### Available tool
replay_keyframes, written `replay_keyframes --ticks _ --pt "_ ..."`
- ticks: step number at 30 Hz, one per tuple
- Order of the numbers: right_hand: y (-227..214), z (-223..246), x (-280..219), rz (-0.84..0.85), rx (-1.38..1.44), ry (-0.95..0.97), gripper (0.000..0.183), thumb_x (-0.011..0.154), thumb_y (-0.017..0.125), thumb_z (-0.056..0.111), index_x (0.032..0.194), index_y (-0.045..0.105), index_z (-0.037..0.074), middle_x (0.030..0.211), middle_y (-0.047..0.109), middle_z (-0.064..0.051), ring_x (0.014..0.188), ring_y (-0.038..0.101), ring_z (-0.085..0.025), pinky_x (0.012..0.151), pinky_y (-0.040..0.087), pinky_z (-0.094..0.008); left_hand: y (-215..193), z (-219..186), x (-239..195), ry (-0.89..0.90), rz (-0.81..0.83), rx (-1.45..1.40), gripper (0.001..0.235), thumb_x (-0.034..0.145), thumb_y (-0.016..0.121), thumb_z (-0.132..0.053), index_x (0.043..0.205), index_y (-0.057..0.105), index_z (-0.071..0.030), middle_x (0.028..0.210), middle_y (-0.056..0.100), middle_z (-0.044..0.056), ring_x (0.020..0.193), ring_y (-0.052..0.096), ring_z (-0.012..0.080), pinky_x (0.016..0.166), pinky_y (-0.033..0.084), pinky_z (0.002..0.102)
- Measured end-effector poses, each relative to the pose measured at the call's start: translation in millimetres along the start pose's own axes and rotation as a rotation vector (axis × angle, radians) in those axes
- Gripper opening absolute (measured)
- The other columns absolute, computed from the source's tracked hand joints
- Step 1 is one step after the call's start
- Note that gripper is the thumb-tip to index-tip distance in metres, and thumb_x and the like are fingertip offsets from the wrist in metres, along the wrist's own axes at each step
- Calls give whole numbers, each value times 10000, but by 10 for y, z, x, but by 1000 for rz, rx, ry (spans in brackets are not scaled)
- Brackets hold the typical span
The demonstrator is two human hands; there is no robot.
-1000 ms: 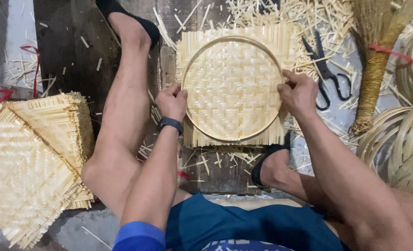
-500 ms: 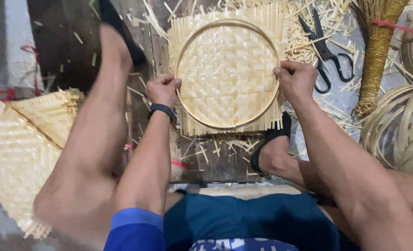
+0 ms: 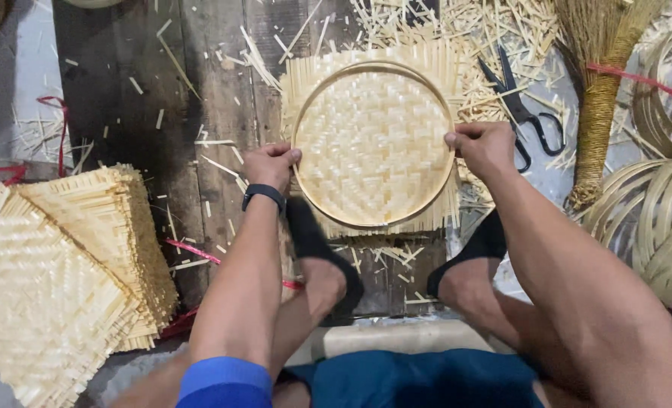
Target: The person sits on the floor assembling round woven bamboo trays. They fit a woven bamboo mat into a bamboo rim hoop, press it with a round wooden form, trim excess strips with scissors, and set finished trays aside while repeating the cycle.
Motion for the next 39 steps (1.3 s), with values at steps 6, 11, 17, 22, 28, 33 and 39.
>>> replay_keyframes --ticks 6,11,17,22,28,33,39 --pt "-29 -77 98 0 -66 3 263 807 878 148 1007 798 -2 844 775 -117 717 719 -139 681 580 -287 -54 -191 50 -220 106 81 257 755 881 -69 988 790 -10 849 781 73 733 739 156 644 625 304" --pt "-16 -146 197 120 -30 52 321 797 870 169 1053 785 -5 922 783 -131 790 726 -170 726 582 -309 -30 221 395 -221 250 -49 270 734 904 -42 953 757 15 843 764 113 725 726 219 618 612 348" --pt "870 1183 -996 414 -805 -699 891 818 690 603 1404 471 -32 1540 357 -260 1472 289 -397 1227 209 -551 475 -1520 -16 661 157 695 436 904 761 -394 1227 724 -103 1268 687 133 1239 582 343 1141 389 449" --pt "1468 655 -1423 234 -873 -971 985 821 674 641 1522 417 -1 1556 343 -306 1479 264 -461 1193 146 -633 1346 -1331 455 799 324 639 412 1027 607 -499 1313 704 -218 1466 567 94 1337 490 313 1132 349 505" --pt "1378 674 -1472 128 -803 -967 941 815 718 623 1540 462 80 1533 424 -220 1464 349 -385 1202 218 -594 1362 -1272 546 144 416 485 418 910 577 -573 1242 718 -361 1323 752 -48 1199 728 156 1043 562 351" --pt "1174 764 -541 500 -469 -721 589 937 726 566 1370 598 186 1302 634 -79 1268 525 -256 1085 423 -447 1381 -1235 629 437 526 475 436 946 572 -526 1222 756 -243 1358 655 38 1203 611 280 1014 446 402" --pt "768 1554 711 -1 -580 -870 346 986 610 323 1195 731 75 1161 737 -135 1064 670 -325 927 501 -433 1326 -1587 586 307 554 731 496 1037 426 -551 1191 739 -198 950 759 166 918 711 321 863 538 465"
Point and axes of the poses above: each hand's wrist, its own x-axis towards the middle knuckle, its own y-axis out of the palm, z = x × y, the point moved 4 cm from there along x, towards the middle knuckle
